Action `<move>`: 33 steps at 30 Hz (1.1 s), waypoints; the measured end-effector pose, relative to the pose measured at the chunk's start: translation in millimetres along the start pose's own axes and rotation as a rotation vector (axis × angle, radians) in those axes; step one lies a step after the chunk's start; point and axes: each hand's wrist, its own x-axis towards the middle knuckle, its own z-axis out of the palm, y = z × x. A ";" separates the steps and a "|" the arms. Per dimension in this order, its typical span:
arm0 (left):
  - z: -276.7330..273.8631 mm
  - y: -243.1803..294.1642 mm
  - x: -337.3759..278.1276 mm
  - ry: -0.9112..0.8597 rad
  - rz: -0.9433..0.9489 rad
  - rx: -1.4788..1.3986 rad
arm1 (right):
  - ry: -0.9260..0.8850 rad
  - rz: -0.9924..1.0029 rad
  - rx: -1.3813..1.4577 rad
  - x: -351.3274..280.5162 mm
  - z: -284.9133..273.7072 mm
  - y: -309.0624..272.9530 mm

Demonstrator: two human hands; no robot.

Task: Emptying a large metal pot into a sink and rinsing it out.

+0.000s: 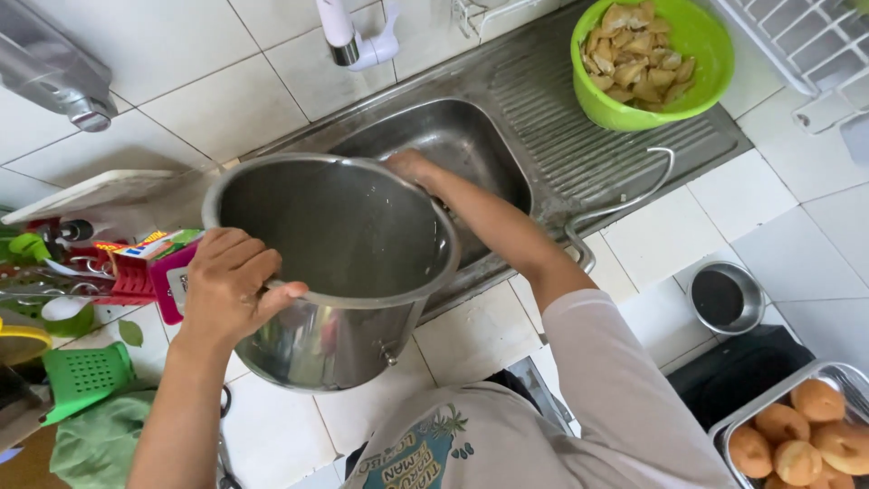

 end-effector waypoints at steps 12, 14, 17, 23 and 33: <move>7.8 1.1 25.5 -0.043 0.021 -0.048 | 0.153 0.073 -0.334 -96.4 0.1 -106.4; 6.5 -0.3 24.9 -0.055 0.012 -0.050 | 0.137 0.037 -0.311 -91.9 -7.1 -100.9; 4.5 0.0 22.5 -0.073 -0.002 -0.042 | 0.104 0.002 -0.402 -91.0 -9.5 -105.6; 3.3 3.0 25.5 -0.072 -0.002 -0.034 | 0.091 -0.051 -0.388 -90.0 -13.1 -98.4; 12.3 -1.8 34.6 -0.098 -0.022 -0.038 | -0.008 0.023 0.064 -20.8 -9.4 44.7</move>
